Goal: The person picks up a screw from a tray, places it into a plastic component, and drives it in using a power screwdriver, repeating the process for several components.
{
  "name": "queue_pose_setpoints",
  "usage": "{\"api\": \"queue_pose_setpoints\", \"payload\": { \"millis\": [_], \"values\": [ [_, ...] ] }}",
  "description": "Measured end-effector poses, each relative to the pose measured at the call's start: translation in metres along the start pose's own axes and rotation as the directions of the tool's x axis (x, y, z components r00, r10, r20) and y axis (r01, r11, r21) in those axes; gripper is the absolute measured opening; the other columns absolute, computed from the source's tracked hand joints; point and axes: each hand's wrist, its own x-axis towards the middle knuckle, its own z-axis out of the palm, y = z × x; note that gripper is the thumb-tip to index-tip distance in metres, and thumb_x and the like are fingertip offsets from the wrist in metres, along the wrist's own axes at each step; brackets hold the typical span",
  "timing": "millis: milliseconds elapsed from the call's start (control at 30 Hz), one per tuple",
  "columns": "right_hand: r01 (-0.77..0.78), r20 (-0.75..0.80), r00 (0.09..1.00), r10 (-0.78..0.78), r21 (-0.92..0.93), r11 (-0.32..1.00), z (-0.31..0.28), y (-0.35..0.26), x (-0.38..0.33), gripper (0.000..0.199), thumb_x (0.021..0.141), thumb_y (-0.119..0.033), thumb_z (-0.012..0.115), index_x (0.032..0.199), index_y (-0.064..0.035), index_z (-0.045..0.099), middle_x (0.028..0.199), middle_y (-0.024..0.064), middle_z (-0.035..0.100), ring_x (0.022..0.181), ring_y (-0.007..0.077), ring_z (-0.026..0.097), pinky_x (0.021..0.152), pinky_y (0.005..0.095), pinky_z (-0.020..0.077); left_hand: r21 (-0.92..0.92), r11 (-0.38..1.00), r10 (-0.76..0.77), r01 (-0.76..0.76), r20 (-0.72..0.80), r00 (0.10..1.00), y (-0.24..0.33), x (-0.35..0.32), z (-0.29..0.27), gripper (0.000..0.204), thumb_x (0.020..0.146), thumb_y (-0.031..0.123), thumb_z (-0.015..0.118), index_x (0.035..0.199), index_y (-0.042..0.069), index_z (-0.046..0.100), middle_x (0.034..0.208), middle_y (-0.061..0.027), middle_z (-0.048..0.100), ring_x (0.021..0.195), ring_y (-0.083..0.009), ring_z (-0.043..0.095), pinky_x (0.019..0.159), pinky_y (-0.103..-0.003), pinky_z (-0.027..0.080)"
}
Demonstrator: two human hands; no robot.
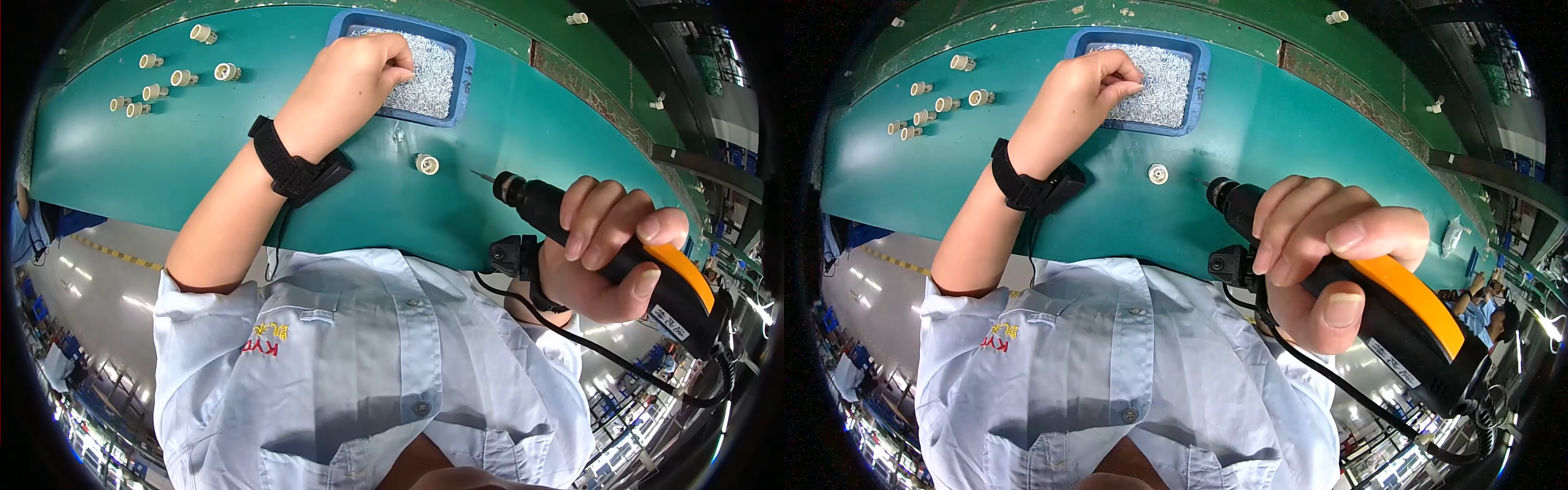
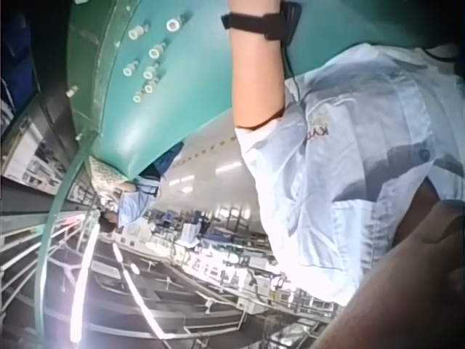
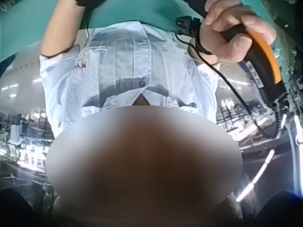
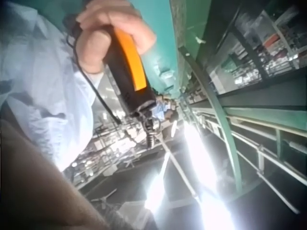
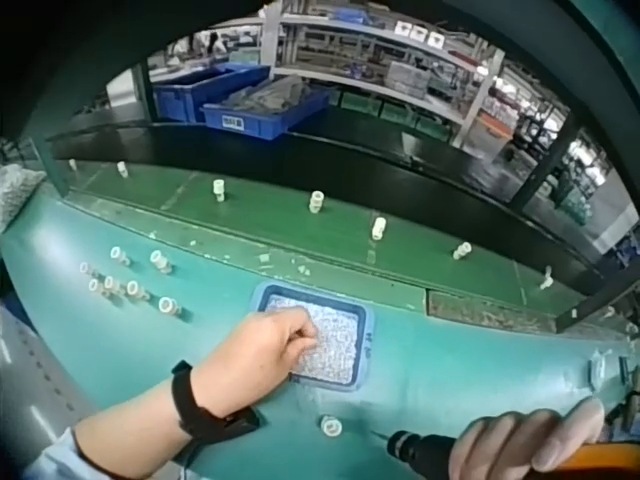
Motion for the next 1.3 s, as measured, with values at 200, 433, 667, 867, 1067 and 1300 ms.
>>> {"api": "queue_pose_setpoints", "payload": {
  "millis": [200, 433, 667, 867, 1067, 1300],
  "values": [
    [0.0, 0.003, 1.0, 0.0, 0.013, 1.0, 0.004, -0.004, 0.0, 0.036, 0.089, -0.034, 0.065, 0.104, -0.0082, 0.045, 0.067, 0.003, 0.053, 0.053, 0.016, 0.051, 0.053, 0.0304, 0.0416, -0.146, 0.988, -0.061, 0.049, -0.081, 0.995, 0.014, -0.005, 0.0, 0.013, 0.077, 0.001, 0.067, 0.09, 0.003, 0.066, 0.078, -0.0127, 0.065, 0.068, -0.0295, 0.063, 0.061, -0.037, 0.05],
    [0.052, 0.029, 0.998, -0.056, 0.108, 0.993, 0.013, -0.014, 0.008, 0.029, 0.093, -0.034, 0.054, 0.108, -0.0093, 0.046, 0.069, -0.0009, 0.051, 0.062, 0.011, 0.05, 0.058, 0.0262, 0.0375, -0.471, 0.853, -0.193, 0.225, 0.115, 0.974, 0.048, -0.038, 0.003, 0.016, 0.071, -0.001, 0.073, 0.085, 0.005, 0.068, 0.076, -0.0094, 0.063, 0.069, -0.0262, 0.061, 0.062, -0.035, 0.048],
    [-0.022, 0.103, 0.995, 0.009, 0.124, 0.992, 0.015, -0.012, 0.005, 0.031, 0.093, -0.035, 0.056, 0.109, -0.0098, 0.046, 0.072, -0.0001, 0.052, 0.064, 0.0116, 0.052, 0.06, 0.0261, 0.0391, -0.391, 0.917, -0.046, 0.082, 0.101, 0.994, 0.066, -0.057, 0.009, 0.015, 0.066, 0.005, 0.078, 0.078, 0.008, 0.07, 0.077, -0.0031, 0.056, 0.078, -0.0216, 0.053, 0.07, -0.031, 0.043],
    [-0.043, 0.126, 0.992, 0.027, 0.125, 0.991, 0.015, -0.01, 0.004, 0.031, 0.092, -0.034, 0.056, 0.109, -0.0096, 0.046, 0.074, 0.0007, 0.053, 0.064, 0.0117, 0.052, 0.061, 0.0265, 0.0396, -0.31, 0.951, -0.004, 0.025, 0.07, 0.998, 0.065, -0.059, 0.008, 0.016, 0.065, 0.007, 0.08, 0.077, 0.009, 0.069, 0.078, -0.0018, 0.057, 0.079, -0.0217, 0.053, 0.071, -0.032, 0.043],
    [-0.056, 0.124, 0.991, 0.056, -0.004, 0.998, 0.012, -0.005, 0.003, 0.031, 0.093, -0.035, 0.052, 0.109, -0.008, 0.046, 0.069, 0.0009, 0.051, 0.057, 0.0119, 0.049, 0.056, 0.0281, 0.0393, -0.149, 0.987, -0.074, 0.055, -0.128, 0.989, 0.074, -0.059, 0.024, 0.023, 0.066, 0.008, 0.079, 0.086, 0.007, 0.069, 0.08, -0.0029, 0.059, 0.081, -0.0252, 0.057, 0.074, -0.036, 0.047],
    [-0.067, 0.047, 0.996, 0.072, -0.1, 0.993, 0.019, 0.008, -0.001, 0.031, 0.093, -0.034, 0.052, 0.107, -0.0066, 0.046, 0.063, 0.001, 0.048, 0.051, 0.0126, 0.045, 0.051, 0.0296, 0.0386, -0.237, 0.961, -0.103, 0.143, 0.175, 0.979, 0.044, -0.064, 0.035, 0.026, 0.068, 0.008, 0.077, 0.093, 0.005, 0.068, 0.084, -0.0073, 0.066, 0.076, -0.0264, 0.061, 0.072, -0.037, 0.05]
  ]
}}
